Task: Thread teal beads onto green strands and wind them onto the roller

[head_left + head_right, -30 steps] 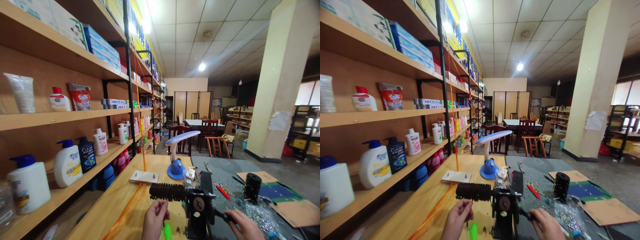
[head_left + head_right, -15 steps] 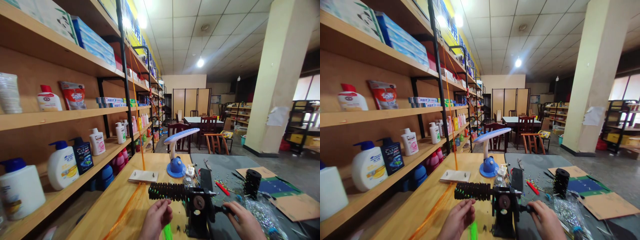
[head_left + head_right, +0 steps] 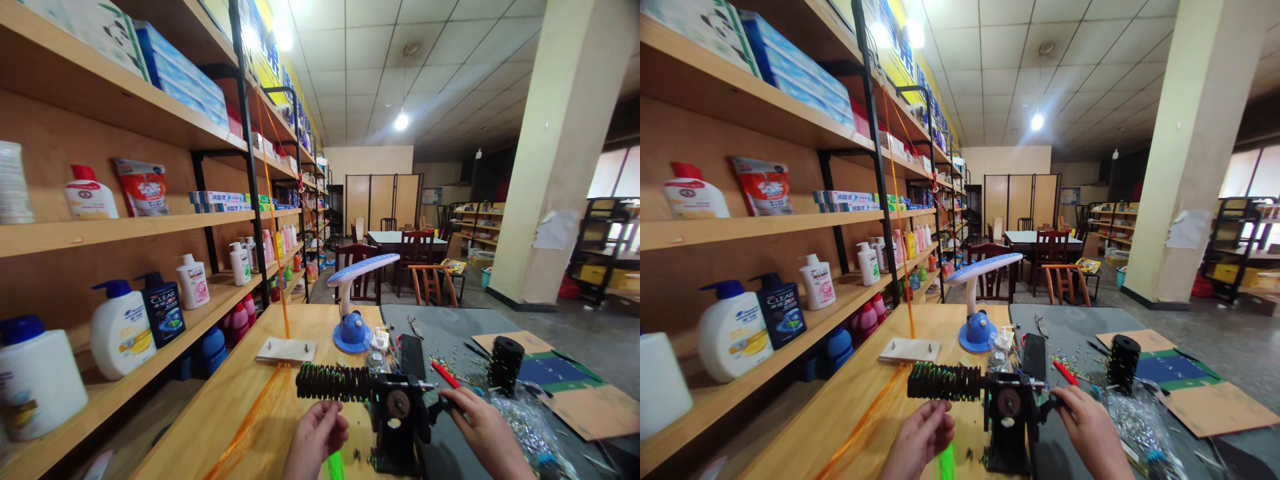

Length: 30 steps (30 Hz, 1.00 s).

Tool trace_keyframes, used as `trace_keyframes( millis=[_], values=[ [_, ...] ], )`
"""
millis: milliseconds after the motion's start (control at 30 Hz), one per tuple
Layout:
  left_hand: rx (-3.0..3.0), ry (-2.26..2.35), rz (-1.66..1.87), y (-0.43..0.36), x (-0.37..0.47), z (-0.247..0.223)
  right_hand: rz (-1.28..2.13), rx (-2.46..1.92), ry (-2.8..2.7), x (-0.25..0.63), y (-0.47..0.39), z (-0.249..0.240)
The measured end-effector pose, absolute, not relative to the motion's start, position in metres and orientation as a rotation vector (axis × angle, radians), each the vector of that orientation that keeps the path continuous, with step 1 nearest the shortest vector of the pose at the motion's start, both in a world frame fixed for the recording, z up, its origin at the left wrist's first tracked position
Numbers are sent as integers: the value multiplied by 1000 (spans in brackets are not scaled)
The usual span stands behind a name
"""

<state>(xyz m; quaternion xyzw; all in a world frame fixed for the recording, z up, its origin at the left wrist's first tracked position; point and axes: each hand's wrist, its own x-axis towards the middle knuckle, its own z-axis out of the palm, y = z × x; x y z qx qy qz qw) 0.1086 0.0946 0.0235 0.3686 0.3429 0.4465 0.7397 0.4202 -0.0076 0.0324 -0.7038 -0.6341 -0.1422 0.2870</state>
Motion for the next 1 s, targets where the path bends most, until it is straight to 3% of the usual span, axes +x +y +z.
trace_keyframes(
  millis=[633, 1000],
  values=[
    [901, 776, 815, 97, 105, -8, -245, -1940, -1653, 425, 15, 42],
    [935, 837, 967, 94, 112, 2, -223, -1999, -1674, 425, 23, 47]
  ],
)
